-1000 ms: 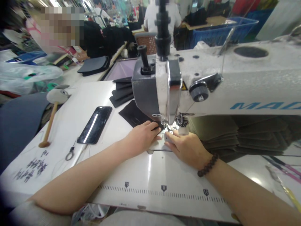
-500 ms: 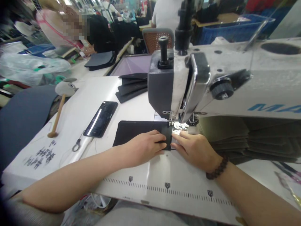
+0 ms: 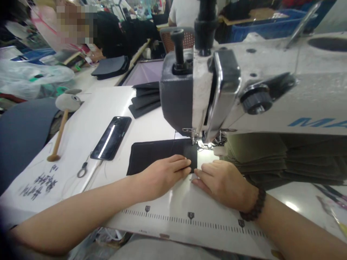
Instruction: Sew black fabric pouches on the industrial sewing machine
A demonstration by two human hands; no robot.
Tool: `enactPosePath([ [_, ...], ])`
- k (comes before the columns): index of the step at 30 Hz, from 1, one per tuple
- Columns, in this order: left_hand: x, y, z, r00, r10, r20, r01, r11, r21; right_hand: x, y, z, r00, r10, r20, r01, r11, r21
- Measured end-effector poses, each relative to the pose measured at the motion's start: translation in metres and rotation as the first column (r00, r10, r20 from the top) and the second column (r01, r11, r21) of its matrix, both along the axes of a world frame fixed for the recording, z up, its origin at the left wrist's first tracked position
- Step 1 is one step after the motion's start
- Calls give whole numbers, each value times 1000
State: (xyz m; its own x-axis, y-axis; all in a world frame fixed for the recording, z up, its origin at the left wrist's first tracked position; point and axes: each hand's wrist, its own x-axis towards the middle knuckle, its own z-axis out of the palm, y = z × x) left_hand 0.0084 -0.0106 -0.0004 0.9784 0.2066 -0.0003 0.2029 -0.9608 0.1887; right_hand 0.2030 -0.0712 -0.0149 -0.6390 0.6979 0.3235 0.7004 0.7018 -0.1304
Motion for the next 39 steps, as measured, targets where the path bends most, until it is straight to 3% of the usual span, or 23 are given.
enactPosePath([
  [22, 15, 40, -8, 994, 101, 34, -101, 995, 12, 4, 12, -11, 952, -288, 104, 298, 950, -95],
  [36, 21, 55, -20, 971, 196, 139, -203, 978, 38, 5, 13, -13, 954, -294, 51, 298, 946, -124],
  [39, 20, 54, -19, 971, 190, 147, -198, 980, 35, 6, 9, -3, 981, -189, -38, 183, 975, -122],
])
